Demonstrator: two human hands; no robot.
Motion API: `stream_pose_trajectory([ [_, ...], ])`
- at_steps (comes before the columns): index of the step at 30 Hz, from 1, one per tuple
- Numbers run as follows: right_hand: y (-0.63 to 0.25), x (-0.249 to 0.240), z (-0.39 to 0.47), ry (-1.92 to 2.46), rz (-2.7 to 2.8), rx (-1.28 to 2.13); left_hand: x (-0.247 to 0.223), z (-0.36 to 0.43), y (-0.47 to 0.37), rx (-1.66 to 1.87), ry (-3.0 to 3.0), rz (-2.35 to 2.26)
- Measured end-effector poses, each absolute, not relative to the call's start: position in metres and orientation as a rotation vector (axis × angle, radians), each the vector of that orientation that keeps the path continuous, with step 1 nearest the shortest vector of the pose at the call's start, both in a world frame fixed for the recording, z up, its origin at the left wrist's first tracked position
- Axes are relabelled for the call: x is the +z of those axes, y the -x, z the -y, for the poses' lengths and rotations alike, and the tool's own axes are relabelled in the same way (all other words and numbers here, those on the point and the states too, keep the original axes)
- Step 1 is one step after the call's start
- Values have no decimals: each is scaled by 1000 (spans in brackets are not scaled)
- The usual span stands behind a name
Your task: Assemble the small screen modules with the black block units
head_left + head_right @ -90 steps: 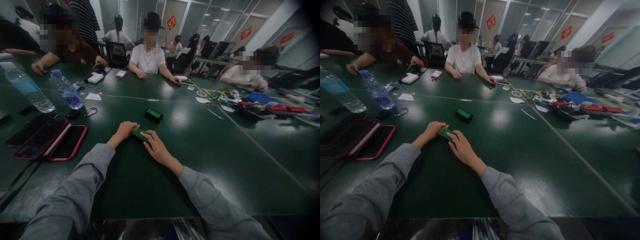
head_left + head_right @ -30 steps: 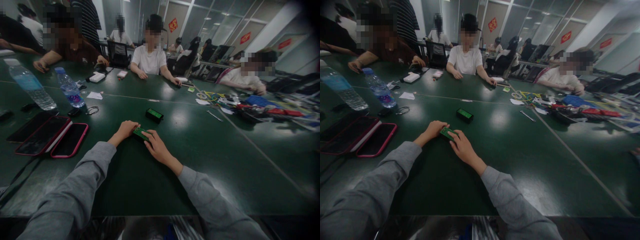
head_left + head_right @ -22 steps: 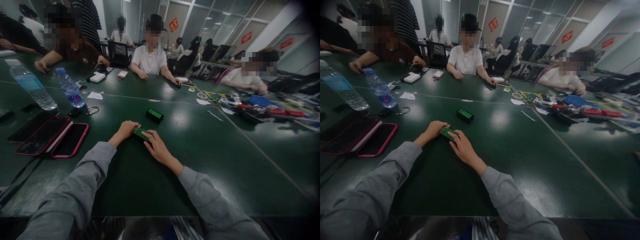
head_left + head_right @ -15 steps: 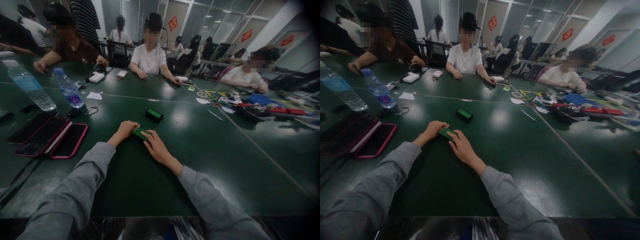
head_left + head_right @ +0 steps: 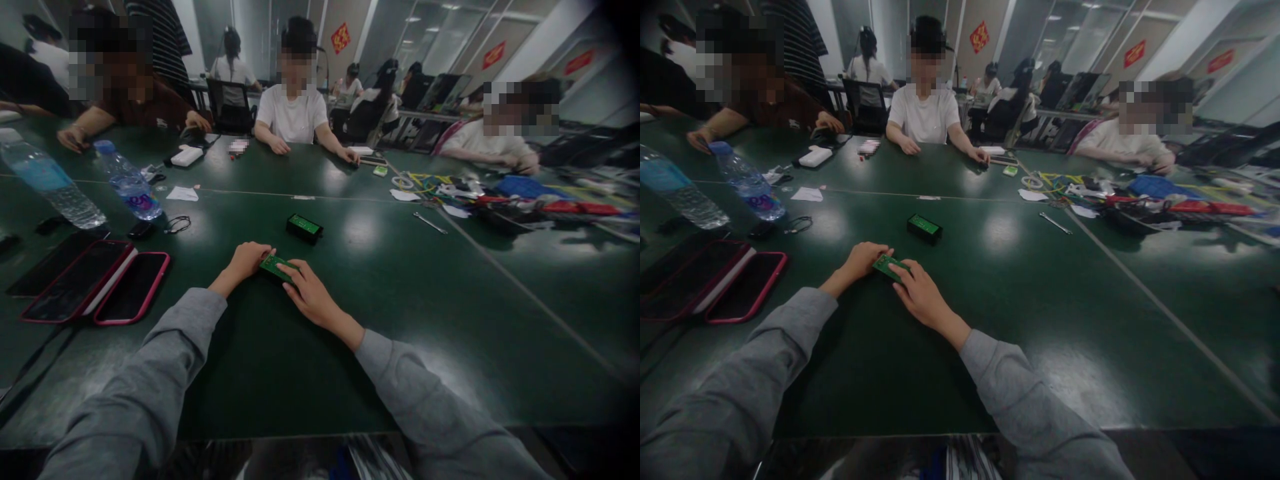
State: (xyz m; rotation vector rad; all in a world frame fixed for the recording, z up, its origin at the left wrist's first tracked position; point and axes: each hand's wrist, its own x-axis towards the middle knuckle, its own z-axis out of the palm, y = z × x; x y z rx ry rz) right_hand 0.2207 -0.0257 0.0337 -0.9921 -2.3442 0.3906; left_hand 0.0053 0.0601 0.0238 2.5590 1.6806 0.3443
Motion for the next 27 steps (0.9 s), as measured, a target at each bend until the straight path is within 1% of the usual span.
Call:
stream_pose_trajectory([
  [27, -222, 34, 25, 990, 2359, 392, 27, -60, -6, 329, -2566, -1666],
])
